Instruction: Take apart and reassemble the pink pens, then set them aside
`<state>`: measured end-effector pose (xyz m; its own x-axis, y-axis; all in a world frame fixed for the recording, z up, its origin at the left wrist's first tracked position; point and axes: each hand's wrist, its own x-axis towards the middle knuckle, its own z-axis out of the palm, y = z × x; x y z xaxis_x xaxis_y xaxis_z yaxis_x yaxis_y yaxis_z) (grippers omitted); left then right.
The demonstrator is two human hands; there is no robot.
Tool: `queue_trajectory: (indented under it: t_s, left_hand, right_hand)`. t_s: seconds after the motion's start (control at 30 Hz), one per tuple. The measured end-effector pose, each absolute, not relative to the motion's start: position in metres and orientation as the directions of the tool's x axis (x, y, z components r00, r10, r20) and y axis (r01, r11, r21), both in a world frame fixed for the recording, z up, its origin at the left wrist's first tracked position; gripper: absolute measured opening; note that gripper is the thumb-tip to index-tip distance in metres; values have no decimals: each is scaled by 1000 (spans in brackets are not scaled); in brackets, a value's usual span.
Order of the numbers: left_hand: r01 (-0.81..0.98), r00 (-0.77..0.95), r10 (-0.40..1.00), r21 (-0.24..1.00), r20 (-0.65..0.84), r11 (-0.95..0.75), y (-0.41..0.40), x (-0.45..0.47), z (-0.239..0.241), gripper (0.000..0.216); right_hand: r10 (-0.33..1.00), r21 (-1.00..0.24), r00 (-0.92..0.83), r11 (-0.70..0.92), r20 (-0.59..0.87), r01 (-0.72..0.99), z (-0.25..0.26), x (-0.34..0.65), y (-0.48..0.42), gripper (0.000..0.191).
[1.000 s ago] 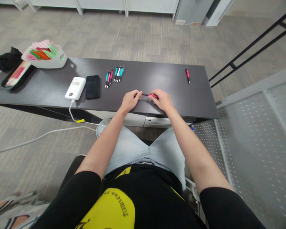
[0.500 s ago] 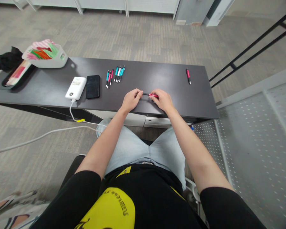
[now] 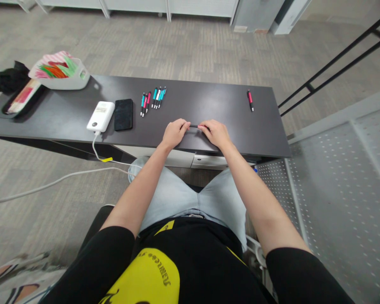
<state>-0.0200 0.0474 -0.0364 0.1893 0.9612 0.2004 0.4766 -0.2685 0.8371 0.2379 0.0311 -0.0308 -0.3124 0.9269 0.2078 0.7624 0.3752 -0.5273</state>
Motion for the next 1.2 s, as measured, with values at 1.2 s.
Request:
queue_trajectory:
  t_s: [1.2]
  left_hand:
    - [482,238,961,842,141,-243,37,-15,-23,6]
  right_hand:
    - [890,-503,-352,455,290,734,-29,238,30,23]
